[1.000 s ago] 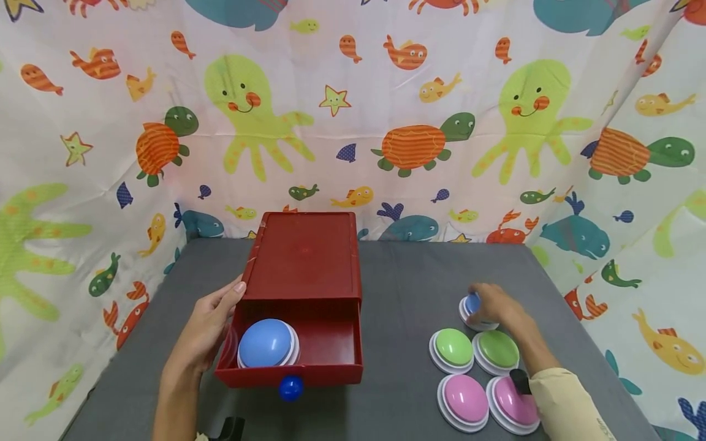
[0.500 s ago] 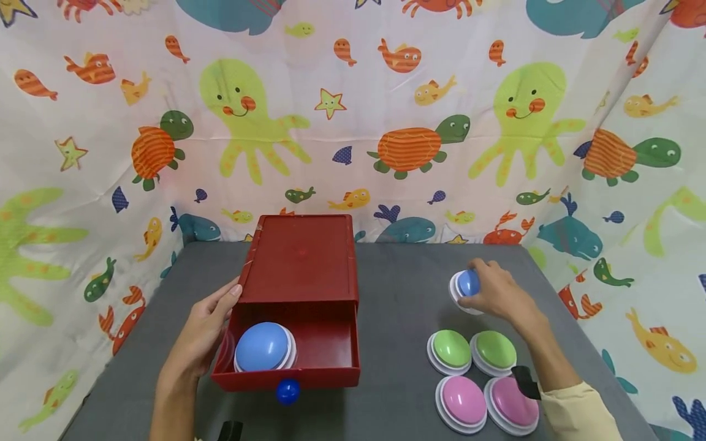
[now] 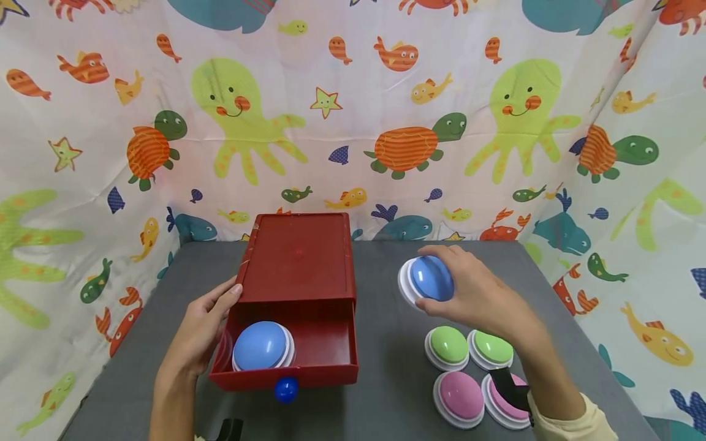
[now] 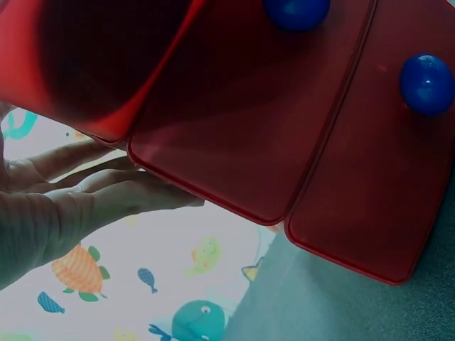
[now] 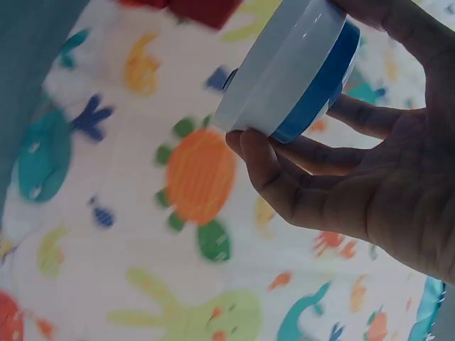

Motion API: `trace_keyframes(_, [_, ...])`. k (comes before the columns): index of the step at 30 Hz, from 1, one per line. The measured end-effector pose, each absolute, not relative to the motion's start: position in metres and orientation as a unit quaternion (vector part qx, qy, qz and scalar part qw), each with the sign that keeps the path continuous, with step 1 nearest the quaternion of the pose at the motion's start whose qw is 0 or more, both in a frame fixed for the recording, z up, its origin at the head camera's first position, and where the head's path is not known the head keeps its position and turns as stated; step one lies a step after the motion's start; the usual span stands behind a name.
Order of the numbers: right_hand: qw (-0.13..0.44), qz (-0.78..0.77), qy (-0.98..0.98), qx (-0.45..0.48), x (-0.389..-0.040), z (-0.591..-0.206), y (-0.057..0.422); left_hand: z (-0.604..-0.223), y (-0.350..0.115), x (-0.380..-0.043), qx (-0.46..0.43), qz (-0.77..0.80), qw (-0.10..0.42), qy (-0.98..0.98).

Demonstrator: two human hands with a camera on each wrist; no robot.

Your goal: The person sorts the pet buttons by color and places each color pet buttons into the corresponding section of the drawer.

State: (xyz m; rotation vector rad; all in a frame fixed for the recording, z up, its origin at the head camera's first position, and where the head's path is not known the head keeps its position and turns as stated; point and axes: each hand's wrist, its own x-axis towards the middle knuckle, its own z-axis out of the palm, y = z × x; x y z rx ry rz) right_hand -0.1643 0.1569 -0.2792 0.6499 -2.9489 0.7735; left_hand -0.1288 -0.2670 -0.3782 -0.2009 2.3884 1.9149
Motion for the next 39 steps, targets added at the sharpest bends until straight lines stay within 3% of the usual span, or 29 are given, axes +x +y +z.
trace_keyframes(9, [-0.012, 0.272, -0.918, 0.289, -0.132, -0.262, 0.107, -0.377, -0.266, -0.128, -0.064, 0.621, 0.033, 0.78])
trace_keyframes(21, [-0.075, 0.255, -0.9, 0.346, -0.117, -0.275, 0.05, -0.382, -0.265, -0.124, -0.068, 0.624, 0.037, 0.778])
trace_keyframes(29, [-0.064, 0.23, -0.906, 0.35, -0.118, -0.281, 0.029, -0.385, -0.264, -0.123, -0.072, 0.62, 0.041, 0.78])
trace_keyframes(39, [0.02, 0.126, -0.934, 0.333, -0.107, -0.283, 0.014, -0.384, -0.265, -0.122, -0.06, 0.62, 0.03, 0.782])
